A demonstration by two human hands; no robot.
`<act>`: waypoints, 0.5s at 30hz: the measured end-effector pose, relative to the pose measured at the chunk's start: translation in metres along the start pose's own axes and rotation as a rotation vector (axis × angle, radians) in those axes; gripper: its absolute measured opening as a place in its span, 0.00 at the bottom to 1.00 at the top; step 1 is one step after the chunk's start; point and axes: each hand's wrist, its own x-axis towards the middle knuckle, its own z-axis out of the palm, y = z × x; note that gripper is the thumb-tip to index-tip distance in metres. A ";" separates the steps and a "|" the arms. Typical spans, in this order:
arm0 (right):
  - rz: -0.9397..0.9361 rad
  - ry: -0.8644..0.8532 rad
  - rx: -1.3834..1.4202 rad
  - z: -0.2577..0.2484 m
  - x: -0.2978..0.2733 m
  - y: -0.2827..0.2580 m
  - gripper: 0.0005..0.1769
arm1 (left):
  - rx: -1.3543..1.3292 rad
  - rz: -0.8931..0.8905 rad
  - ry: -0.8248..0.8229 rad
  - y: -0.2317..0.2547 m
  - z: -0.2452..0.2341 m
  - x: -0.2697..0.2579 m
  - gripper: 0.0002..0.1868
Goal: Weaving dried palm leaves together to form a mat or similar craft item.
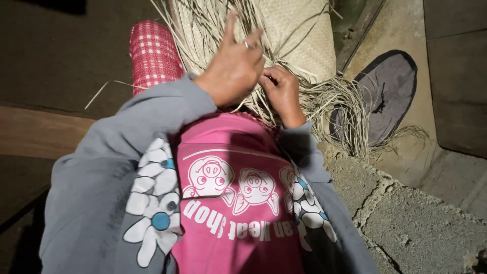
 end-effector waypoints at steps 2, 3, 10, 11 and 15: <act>-0.026 0.035 -0.038 0.003 -0.001 0.004 0.04 | -0.013 0.007 -0.015 0.007 0.017 -0.006 0.02; -0.049 0.071 -0.076 0.004 -0.002 0.005 0.09 | -0.028 0.018 -0.032 0.012 0.025 -0.008 0.09; 0.037 0.037 -0.048 0.001 -0.001 -0.010 0.04 | -0.042 -0.079 -0.187 -0.003 0.030 -0.003 0.04; 0.057 0.018 -0.051 0.000 -0.002 -0.012 0.02 | 0.016 -0.099 -0.130 -0.014 0.042 -0.005 0.04; 0.002 -0.024 -0.080 -0.003 -0.002 -0.009 0.05 | 0.239 -0.216 -0.214 -0.065 0.038 -0.001 0.08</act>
